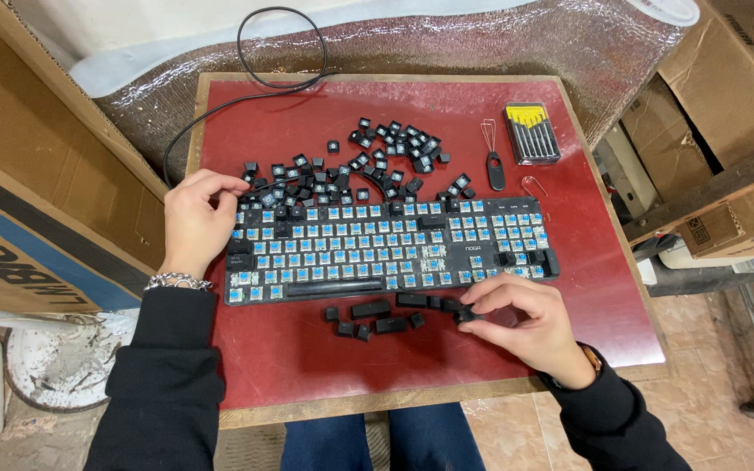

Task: The person assembles a mechanical keyboard by placing black keycaps onto blue switches on a red table. They handle keycaps one at a time, positioning them into the keyboard base. The workspace includes scattered keycaps, a keycap puller, and a screwdriver set.

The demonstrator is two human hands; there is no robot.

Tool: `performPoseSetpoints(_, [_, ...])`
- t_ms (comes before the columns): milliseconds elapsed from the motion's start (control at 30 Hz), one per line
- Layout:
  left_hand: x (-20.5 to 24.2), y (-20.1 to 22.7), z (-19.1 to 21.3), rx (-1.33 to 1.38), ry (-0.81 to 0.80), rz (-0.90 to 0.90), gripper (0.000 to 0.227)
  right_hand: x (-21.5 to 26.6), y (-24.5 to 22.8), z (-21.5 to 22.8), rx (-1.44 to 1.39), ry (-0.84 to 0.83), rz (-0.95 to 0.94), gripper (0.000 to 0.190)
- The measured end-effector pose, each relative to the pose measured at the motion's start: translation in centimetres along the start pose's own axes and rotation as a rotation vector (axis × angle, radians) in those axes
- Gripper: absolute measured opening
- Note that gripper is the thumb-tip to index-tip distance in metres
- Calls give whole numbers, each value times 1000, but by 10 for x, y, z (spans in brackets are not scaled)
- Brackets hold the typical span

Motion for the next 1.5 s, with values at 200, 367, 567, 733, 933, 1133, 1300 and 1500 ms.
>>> performPoseSetpoints(200, [0,4,0,21,-8,-19,32,23,28,16,108,37,-187,20])
performPoseSetpoints(367, [0,5,1,47,-3,-6,33,31,42,28,236,-6,-338,22])
performPoseSetpoints(567, [0,1,0,47,-12,-4,33,32,46,-4,264,-122,-356,21])
performPoseSetpoints(733, [0,5,1,59,-11,2,33,21,33,-13,249,-161,-335,16])
performPoseSetpoints(933, [-1,5,1,58,-8,5,33,16,41,-6,366,-180,-281,7])
performPoseSetpoints(1133, [-2,5,2,51,8,3,33,-22,21,0,477,-286,-163,10])
performPoseSetpoints(1300, [-2,11,2,57,23,-12,31,-106,-4,-18,554,-371,25,9])
performPoseSetpoints(1500, [-3,10,3,53,29,0,32,-197,42,-91,680,-417,126,11])
Point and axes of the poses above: each hand's wrist, its own x-axis away from the middle knuckle, its own z-axis out of the back of the hand, y = z × x, the point moved 8 cm from there along -x, towards the middle knuckle, and after that the axes turned 12 degrees about x, right-handed, at the moved point
